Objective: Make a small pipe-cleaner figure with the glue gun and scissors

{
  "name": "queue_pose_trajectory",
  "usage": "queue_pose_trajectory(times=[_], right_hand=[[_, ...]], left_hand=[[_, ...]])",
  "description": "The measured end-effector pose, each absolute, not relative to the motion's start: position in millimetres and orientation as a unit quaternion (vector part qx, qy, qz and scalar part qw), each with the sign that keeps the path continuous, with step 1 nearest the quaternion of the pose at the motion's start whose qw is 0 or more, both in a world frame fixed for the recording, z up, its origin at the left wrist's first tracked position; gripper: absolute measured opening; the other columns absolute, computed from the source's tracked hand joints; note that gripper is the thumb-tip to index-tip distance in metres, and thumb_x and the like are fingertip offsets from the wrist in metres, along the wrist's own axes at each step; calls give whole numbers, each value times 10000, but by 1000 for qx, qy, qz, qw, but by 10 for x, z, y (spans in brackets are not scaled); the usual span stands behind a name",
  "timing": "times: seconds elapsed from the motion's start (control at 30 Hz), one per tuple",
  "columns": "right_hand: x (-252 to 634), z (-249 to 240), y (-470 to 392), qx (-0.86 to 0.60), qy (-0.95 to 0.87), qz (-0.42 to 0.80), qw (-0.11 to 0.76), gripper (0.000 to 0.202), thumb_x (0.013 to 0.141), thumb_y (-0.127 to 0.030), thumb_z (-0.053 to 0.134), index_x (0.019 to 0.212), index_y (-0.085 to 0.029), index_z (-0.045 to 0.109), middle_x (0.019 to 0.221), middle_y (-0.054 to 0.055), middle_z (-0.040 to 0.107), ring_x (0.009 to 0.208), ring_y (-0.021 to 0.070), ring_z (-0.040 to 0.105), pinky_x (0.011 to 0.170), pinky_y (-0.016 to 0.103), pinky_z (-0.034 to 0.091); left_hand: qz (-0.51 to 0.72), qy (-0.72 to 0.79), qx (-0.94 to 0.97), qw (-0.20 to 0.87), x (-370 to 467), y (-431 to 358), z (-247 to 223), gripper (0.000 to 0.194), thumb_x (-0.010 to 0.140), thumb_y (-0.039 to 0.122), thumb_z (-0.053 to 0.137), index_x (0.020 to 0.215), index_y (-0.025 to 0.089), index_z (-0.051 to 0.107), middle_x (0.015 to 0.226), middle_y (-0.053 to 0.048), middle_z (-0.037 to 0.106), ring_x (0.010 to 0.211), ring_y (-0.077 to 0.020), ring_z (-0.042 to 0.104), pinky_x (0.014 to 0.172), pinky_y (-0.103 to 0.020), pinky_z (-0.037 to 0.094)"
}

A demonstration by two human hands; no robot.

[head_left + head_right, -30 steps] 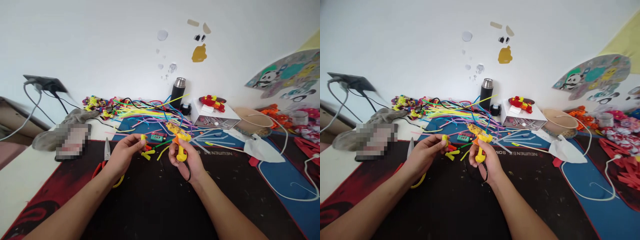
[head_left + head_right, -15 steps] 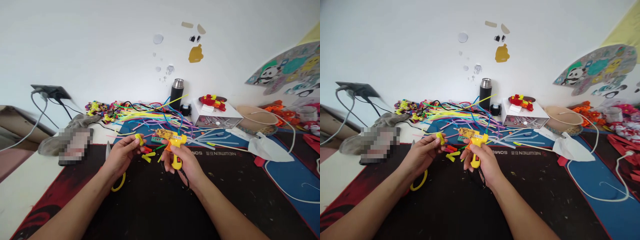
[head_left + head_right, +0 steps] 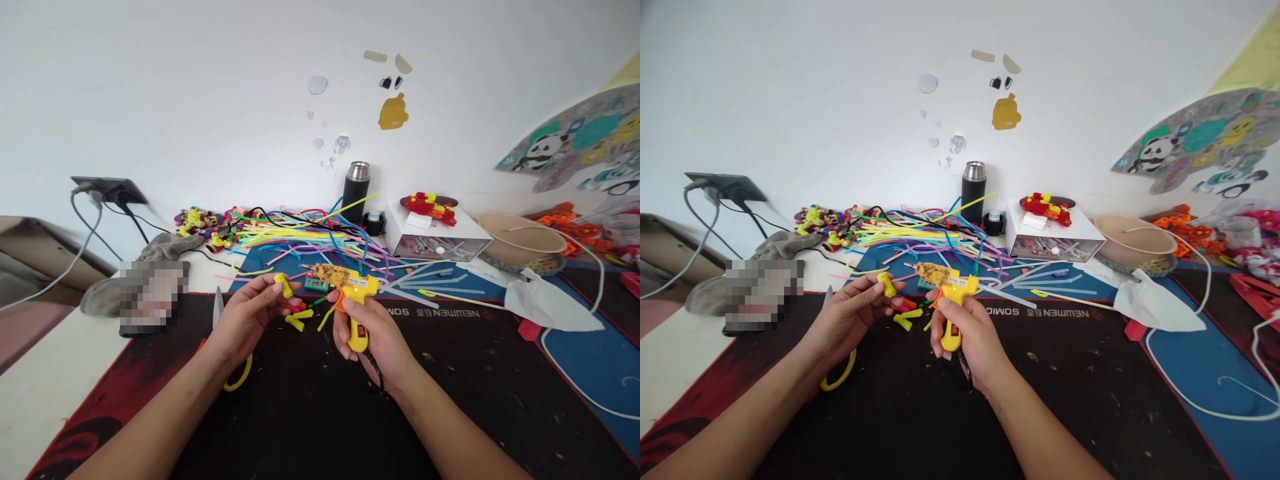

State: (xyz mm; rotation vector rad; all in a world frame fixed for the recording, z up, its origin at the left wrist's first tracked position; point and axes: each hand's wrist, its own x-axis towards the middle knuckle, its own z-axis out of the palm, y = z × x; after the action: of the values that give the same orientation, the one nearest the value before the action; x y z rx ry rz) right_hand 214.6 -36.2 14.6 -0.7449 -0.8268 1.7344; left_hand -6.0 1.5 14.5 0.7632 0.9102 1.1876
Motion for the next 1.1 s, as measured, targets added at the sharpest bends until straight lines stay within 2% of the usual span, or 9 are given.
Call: queue_pose_trajectory(times=[0.17, 0.33, 0.57, 0.77, 0.93, 1.1], right_hand=[[2127, 96, -366, -299, -363, 720, 510, 414, 960, -559, 740, 1011, -150, 700, 536, -58, 563, 374, 97, 508, 411, 209, 330], [2121, 45, -360, -306, -387, 711, 501, 455, 976, -610, 706, 1000, -156, 695, 523, -63, 551, 366, 102, 504, 412, 214, 340], [2100, 118, -413, -364, -426, 683, 469, 511, 935, -674, 722, 943, -164, 689, 518, -63, 547, 391, 111, 518, 448, 231, 391], [2094, 138, -423, -403, -454, 650, 458, 559, 903, -736, 710, 893, -178, 681, 500, -59, 541, 392, 120, 509, 454, 247, 414], [2092, 138, -433, -421, -459, 635, 457, 580, 898, -760, 702, 905, -180, 682, 470, -64, 526, 390, 121, 495, 461, 247, 404], [2090, 120, -442, -429, -471, 625, 451, 594, 913, -781, 670, 825, -193, 654, 427, -57, 501, 382, 121, 465, 466, 256, 376]], left_hand=[[527, 404, 345, 663, -47, 3, 159, 392, 658, 381, 1038, 886, 165, 803, 1002, -96, 847, 773, -198, 798, 678, -250, 625], [538, 390, 345, 662, -24, 1, 165, 362, 632, 334, 1055, 831, 159, 809, 969, -87, 842, 737, -153, 758, 691, -223, 615], [554, 390, 313, 665, -24, 9, 130, 372, 588, 277, 1068, 856, 154, 841, 860, -45, 802, 734, -148, 733, 680, -228, 617], [550, 394, 326, 660, -15, 10, 121, 332, 631, 295, 1044, 866, 157, 855, 857, -69, 813, 732, -177, 743, 703, -276, 635], [554, 406, 324, 650, -8, 13, 125, 371, 607, 308, 1054, 878, 144, 861, 872, -81, 814, 746, -173, 734, 688, -257, 623], [562, 405, 327, 643, -21, 13, 108, 375, 616, 293, 1056, 904, 164, 855, 878, -42, 794, 734, -146, 722, 686, -239, 621]])
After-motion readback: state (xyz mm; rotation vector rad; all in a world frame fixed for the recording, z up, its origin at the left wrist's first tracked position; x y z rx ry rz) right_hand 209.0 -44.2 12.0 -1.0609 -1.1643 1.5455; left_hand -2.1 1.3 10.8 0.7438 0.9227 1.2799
